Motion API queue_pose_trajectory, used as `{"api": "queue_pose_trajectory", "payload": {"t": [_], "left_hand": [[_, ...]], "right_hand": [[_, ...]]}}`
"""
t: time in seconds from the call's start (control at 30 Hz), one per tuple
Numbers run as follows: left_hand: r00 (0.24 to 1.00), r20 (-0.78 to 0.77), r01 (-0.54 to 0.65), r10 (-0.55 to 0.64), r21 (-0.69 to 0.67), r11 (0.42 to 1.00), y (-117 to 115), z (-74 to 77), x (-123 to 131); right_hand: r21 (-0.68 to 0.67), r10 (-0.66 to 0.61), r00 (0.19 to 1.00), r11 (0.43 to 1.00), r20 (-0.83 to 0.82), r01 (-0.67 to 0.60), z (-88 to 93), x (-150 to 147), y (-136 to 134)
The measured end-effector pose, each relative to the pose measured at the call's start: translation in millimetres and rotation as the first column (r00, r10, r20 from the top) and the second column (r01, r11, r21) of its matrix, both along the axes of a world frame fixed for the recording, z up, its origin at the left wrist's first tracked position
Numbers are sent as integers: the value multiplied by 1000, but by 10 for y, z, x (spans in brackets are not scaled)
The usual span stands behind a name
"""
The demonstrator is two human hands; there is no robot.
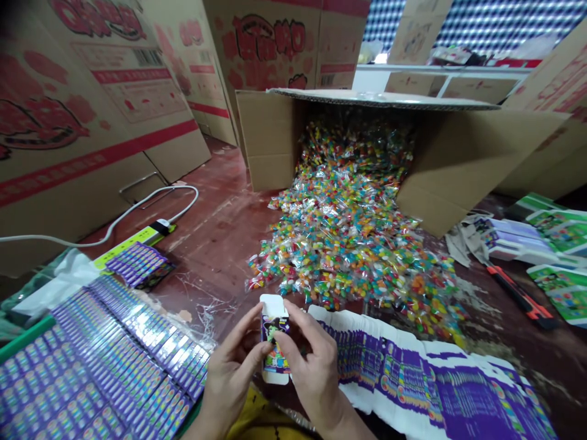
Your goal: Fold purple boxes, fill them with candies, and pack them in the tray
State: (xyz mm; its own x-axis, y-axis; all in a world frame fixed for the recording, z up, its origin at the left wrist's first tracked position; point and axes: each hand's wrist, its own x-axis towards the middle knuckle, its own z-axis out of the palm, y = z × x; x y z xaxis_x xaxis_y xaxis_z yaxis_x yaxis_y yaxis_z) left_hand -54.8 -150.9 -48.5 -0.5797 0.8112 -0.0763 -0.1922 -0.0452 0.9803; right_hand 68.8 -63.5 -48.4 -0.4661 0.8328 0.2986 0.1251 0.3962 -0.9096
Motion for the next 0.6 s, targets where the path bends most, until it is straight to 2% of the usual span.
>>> {"api": "queue_pose_trajectory", "payload": {"t": [0.1,0.17,0.33,0.5,0.6], "left_hand": [[986,-41,159,-160,-29,987,-31,10,-82],[971,-60,228,-231,-47,972,-46,45,-127],[927,20,374,-374,7,927,-56,168,-161],[950,40,310,-309,-19,951,-61,137,-136],[972,97,217,-216,-1,976,-53,112,-106]], "right_hand": [[160,-21,1000,987,14,18,-53,26,0],[203,-24,999,979,22,19,-55,25,5],[122,22,1000,992,1,-22,67,-16,58],[103,109,994,988,27,-111,153,-26,104],[41,110,993,993,-52,-108,132,-48,104]]}}
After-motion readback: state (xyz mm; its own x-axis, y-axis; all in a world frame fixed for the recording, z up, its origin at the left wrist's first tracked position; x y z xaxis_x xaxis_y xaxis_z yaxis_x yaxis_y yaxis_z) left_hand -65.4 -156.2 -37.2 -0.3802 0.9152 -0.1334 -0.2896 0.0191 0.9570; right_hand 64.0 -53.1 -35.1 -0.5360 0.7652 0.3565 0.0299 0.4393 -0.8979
